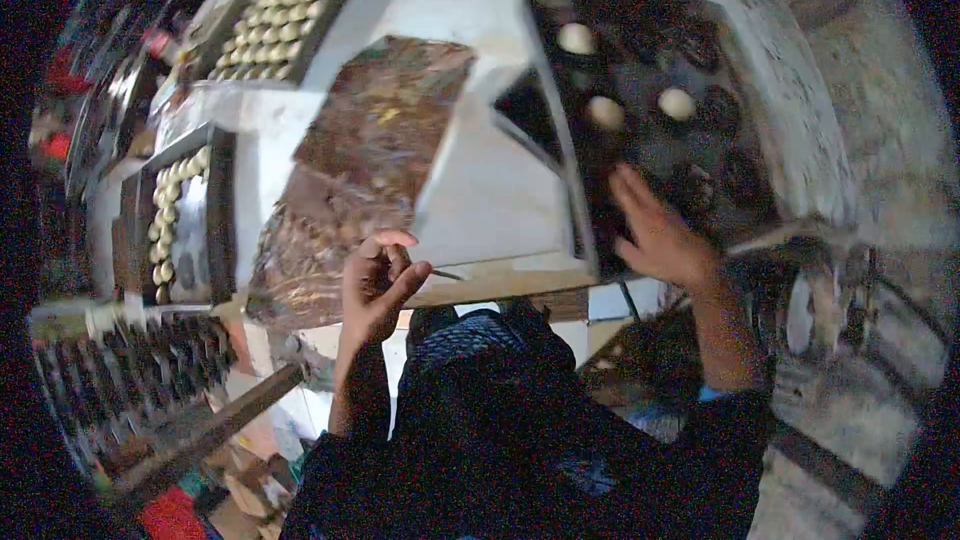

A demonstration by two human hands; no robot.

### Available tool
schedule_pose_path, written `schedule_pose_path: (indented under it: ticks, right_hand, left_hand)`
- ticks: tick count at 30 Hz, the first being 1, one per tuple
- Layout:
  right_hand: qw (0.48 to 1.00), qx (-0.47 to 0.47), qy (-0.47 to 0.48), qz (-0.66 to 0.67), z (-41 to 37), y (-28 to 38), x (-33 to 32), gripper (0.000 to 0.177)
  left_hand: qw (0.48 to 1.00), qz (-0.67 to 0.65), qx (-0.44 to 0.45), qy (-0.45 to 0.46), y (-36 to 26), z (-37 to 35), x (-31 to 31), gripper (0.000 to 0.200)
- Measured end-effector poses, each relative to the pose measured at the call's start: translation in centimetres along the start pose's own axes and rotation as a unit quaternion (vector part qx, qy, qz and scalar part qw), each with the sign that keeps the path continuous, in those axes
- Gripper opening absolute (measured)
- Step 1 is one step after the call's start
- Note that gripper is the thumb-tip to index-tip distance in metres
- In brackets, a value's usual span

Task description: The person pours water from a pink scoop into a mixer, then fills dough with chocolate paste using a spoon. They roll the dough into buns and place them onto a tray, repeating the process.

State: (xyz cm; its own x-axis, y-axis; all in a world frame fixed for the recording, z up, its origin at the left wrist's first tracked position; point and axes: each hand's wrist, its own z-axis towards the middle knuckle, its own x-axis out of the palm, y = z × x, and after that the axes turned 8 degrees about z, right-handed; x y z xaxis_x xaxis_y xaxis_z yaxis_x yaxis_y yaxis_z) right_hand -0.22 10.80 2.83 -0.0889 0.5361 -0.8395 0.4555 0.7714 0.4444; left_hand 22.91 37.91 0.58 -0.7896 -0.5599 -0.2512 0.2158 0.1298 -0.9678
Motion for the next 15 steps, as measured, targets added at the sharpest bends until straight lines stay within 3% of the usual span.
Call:
schedule_pose_path:
  ticks: [2,3,4,5,6,7,8,9,10,12,14,15]
  right_hand:
    - [0.999,0.035,0.026,0.009,0.1,0.5,-0.9,0.072]
    - [0.999,-0.014,-0.039,0.036,0.9,1.9,-1.4,0.072]
    - [0.987,0.026,-0.157,0.012,1.3,4.1,-1.9,0.065]
    - [0.956,0.007,-0.285,-0.065,1.6,6.2,-2.4,0.058]
    - [0.915,0.050,-0.366,-0.165,1.6,6.4,-2.5,0.053]
    - [0.881,0.064,-0.431,-0.184,1.4,6.1,-2.9,0.049]
    - [0.846,0.015,-0.532,0.016,1.8,8.0,-2.4,0.046]
    - [0.826,-0.030,-0.553,0.100,0.9,7.3,-1.9,0.043]
    - [0.814,-0.085,-0.567,0.094,1.3,8.2,-1.3,0.039]
    - [0.812,-0.113,-0.573,0.023,2.1,11.1,-0.7,0.033]
    - [0.837,-0.032,-0.506,-0.208,2.4,14.7,-0.3,0.025]
    - [0.831,-0.035,-0.514,-0.208,2.6,15.7,-0.3,0.025]
  left_hand:
    - [0.986,-0.079,-0.132,-0.057,1.4,-1.5,-4.0,0.024]
    - [0.987,-0.091,-0.102,-0.084,4.0,-2.1,-5.6,0.023]
    - [0.985,-0.081,-0.120,-0.098,5.7,-3.3,-7.9,0.018]
    - [0.985,-0.016,-0.117,-0.129,7.5,-4.3,-11.0,0.015]
    - [0.980,0.046,-0.116,-0.153,9.2,-4.9,-14.3,0.011]
    - [0.957,0.170,-0.002,-0.236,10.4,-5.0,-18.9,0.007]
    - [0.938,0.167,-0.003,-0.304,13.7,-5.3,-23.6,0.006]
    - [0.916,0.133,-0.018,-0.379,14.3,-5.1,-28.6,0.003]
    - [0.890,0.165,-0.009,-0.425,14.9,-4.8,-33.8,0.010]
    - [0.800,-0.036,-0.146,-0.581,19.4,-4.1,-43.4,0.022]
    - [0.765,-0.238,-0.276,-0.531,25.3,-4.3,-53.1,0.029]
    - [0.797,-0.119,-0.326,-0.495,25.3,-3.0,-54.8,0.034]
